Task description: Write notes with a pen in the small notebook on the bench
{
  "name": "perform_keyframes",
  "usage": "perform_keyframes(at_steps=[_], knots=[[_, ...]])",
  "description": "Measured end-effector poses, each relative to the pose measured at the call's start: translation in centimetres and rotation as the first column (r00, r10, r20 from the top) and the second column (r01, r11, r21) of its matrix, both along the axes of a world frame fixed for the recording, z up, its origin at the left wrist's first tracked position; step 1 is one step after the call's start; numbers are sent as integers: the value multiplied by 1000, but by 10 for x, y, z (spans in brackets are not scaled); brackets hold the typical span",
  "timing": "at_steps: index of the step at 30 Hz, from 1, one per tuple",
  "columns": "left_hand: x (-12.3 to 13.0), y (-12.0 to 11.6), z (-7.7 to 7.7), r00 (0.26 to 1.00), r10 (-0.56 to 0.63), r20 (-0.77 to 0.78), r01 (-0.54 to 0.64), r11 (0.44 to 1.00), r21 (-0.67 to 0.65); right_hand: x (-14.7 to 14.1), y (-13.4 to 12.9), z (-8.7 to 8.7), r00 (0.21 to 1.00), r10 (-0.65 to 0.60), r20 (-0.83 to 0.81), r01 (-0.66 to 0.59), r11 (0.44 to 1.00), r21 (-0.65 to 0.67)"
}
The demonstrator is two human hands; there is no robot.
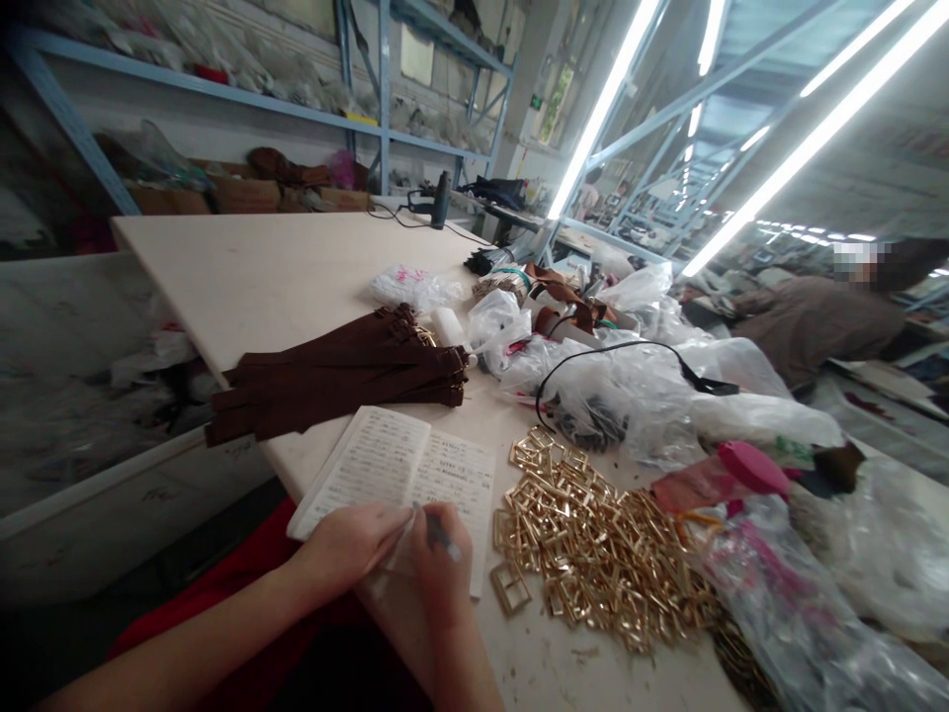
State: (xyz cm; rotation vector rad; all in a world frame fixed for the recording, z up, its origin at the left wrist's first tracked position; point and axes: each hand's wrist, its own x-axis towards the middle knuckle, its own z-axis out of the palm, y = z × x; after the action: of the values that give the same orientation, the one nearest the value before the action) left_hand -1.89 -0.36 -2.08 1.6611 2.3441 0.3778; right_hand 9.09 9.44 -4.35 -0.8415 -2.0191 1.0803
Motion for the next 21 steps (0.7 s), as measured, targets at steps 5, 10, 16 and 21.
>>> perform_keyframes(at_steps=[5, 10, 16, 21], knots=[[0, -1, -2, 999, 10, 40, -12, 999, 46, 1, -1, -1, 1000, 19, 19, -19, 1000, -22], [0, -2, -5, 997, 22, 74, -27, 997, 73, 0, -1, 0, 1000, -1, -3, 1, 1000, -13], [-1, -1, -5, 997, 17, 81, -23, 997, 70, 0, -1, 0, 1000, -3, 10, 3, 1000, 12], [0, -1, -5, 999, 12, 51, -13, 999, 34, 1, 0, -1, 1000, 5, 21, -5, 1000, -9]])
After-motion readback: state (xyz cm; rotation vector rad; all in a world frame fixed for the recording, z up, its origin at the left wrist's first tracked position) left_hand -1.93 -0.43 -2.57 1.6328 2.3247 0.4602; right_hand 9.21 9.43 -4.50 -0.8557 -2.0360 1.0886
